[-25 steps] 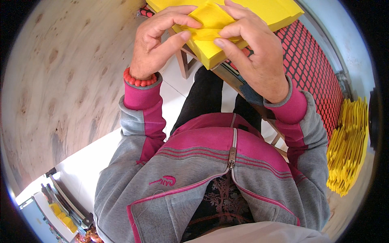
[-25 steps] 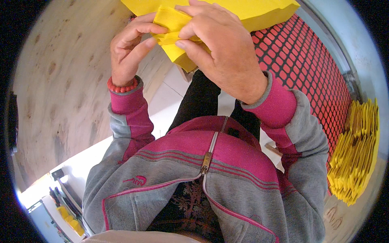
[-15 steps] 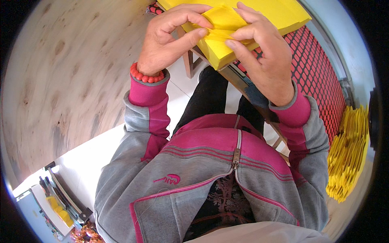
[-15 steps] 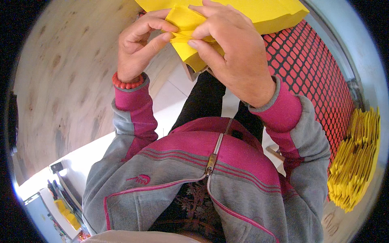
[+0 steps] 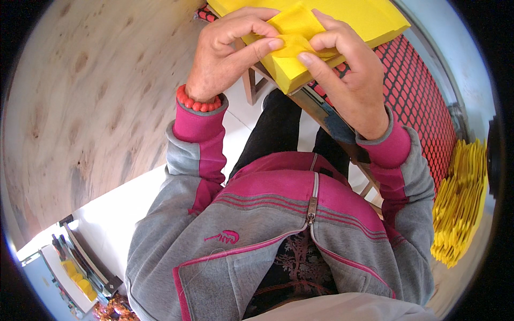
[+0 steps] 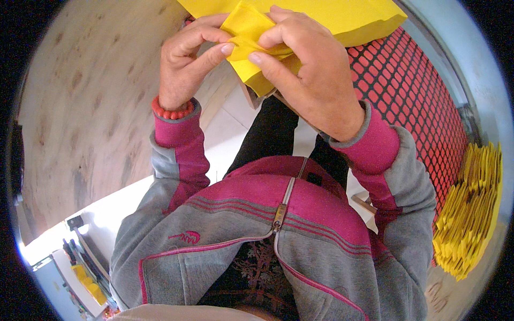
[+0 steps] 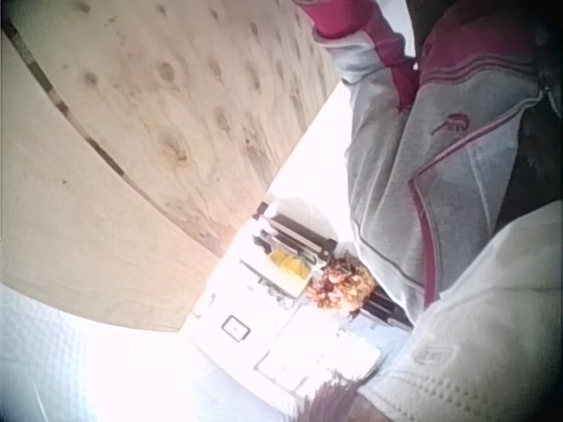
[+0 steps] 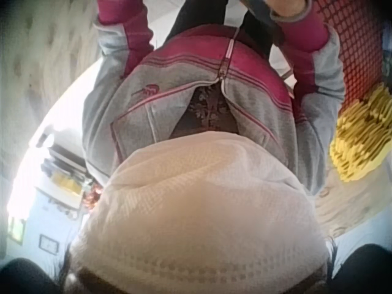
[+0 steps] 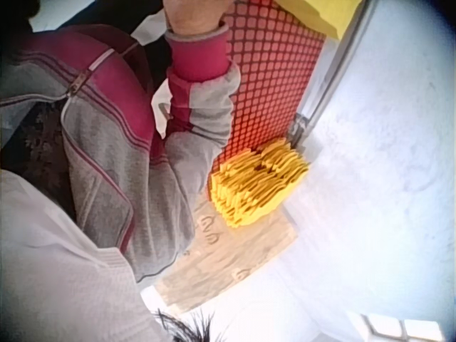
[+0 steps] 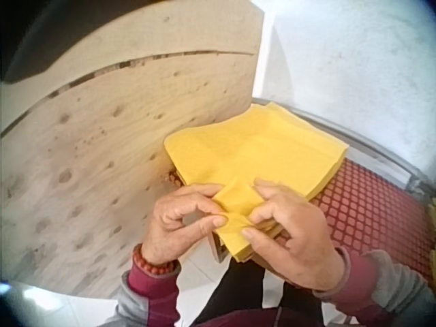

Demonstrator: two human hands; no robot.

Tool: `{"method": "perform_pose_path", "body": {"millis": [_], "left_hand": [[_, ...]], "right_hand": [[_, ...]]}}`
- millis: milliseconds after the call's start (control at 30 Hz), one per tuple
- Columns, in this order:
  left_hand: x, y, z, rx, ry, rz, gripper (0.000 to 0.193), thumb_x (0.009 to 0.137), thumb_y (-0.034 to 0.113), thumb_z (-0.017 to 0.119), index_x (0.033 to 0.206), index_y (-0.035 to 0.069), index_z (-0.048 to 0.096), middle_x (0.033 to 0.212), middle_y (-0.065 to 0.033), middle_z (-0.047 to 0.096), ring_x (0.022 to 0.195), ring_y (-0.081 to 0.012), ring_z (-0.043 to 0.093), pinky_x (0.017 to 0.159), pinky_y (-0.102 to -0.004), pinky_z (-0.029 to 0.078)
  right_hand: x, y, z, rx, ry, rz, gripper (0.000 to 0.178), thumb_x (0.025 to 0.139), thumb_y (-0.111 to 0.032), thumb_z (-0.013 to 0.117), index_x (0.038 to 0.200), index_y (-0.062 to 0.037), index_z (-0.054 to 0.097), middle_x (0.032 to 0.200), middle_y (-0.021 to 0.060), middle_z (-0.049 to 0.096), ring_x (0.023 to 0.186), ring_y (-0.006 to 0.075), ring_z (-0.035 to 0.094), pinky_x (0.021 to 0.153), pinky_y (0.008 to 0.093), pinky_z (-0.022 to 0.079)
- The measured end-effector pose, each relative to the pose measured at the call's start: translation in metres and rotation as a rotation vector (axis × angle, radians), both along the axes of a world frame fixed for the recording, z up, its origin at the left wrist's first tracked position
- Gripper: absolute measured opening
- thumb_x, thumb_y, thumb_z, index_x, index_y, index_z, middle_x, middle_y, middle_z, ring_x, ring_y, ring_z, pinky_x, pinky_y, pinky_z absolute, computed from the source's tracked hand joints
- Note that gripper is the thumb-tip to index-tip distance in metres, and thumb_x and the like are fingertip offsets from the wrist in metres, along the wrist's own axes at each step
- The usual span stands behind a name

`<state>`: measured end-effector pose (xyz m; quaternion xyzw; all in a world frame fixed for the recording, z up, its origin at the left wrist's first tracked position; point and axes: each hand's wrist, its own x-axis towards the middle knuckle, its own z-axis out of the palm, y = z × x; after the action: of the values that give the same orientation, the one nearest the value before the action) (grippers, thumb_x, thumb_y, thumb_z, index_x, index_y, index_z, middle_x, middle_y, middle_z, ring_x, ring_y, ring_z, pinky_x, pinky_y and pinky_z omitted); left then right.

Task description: The person folds yellow paper sheets by hand on a patterned table, repeatedly creasing edges and stacking the folded pieces into a growing pile. The hands enter from the lower frame and manipulate the paper directly without tools.

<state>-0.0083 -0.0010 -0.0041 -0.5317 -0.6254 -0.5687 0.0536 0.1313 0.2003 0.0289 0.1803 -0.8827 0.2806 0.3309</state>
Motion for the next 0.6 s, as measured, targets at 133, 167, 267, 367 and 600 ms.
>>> {"method": "perform_pose_path", "body": {"millis": [133, 167, 267, 367, 600], "left_hand": [[0.004, 0.005, 0.000, 0.059, -0.018, 0.002, 0.008, 0.089, 0.005, 0.076, 0.095, 0.001, 0.073, 0.119, -0.0155, 0.071, 0.110, -0.0228, 0.067, 0.096, -0.0322, 0.049], [0.004, 0.006, 0.000, 0.080, -0.020, 0.010, 0.009, 0.088, 0.007, 0.077, 0.094, 0.003, 0.074, 0.117, -0.0154, 0.072, 0.107, -0.0234, 0.068, 0.094, -0.0315, 0.050], [0.005, 0.007, 0.001, 0.077, -0.020, 0.009, 0.009, 0.087, 0.008, 0.078, 0.094, 0.003, 0.074, 0.117, -0.0156, 0.072, 0.107, -0.0231, 0.068, 0.093, -0.0314, 0.050], [0.004, 0.006, 0.001, 0.067, -0.003, 0.008, 0.009, 0.088, 0.007, 0.078, 0.093, 0.002, 0.073, 0.117, -0.0153, 0.072, 0.106, -0.0227, 0.069, 0.093, -0.0315, 0.051], [0.006, 0.008, -0.006, 0.109, -0.099, -0.009, 0.013, 0.089, 0.004, 0.075, 0.101, 0.000, 0.072, 0.116, -0.0128, 0.072, 0.106, -0.0203, 0.068, 0.093, -0.0299, 0.051]], "right_hand": [[-0.001, 0.001, -0.001, -0.020, 0.023, 0.010, 0.018, 0.093, -0.010, 0.073, 0.105, -0.0010, 0.063, 0.130, 0.0198, 0.066, 0.111, 0.0275, 0.067, 0.095, 0.0324, 0.050], [-0.001, 0.001, 0.000, -0.017, 0.015, 0.018, 0.017, 0.094, -0.009, 0.072, 0.106, -0.0010, 0.063, 0.129, 0.0197, 0.066, 0.111, 0.0274, 0.067, 0.095, 0.0324, 0.050], [-0.005, 0.000, 0.000, -0.091, 0.053, 0.014, 0.015, 0.091, -0.012, 0.072, 0.100, -0.0014, 0.065, 0.110, 0.0196, 0.068, 0.113, 0.0348, 0.066, 0.096, 0.0405, 0.050], [-0.006, -0.001, -0.001, -0.112, 0.073, 0.008, 0.015, 0.089, -0.012, 0.073, 0.096, -0.0017, 0.065, 0.101, 0.0197, 0.069, 0.114, 0.0385, 0.066, 0.096, 0.0443, 0.050], [-0.001, -0.001, 0.011, -0.215, 0.091, -0.021, 0.017, 0.085, -0.005, 0.076, 0.098, -0.0013, 0.065, 0.116, 0.0239, 0.070, 0.110, 0.0352, 0.069, 0.096, 0.0404, 0.053]]}}
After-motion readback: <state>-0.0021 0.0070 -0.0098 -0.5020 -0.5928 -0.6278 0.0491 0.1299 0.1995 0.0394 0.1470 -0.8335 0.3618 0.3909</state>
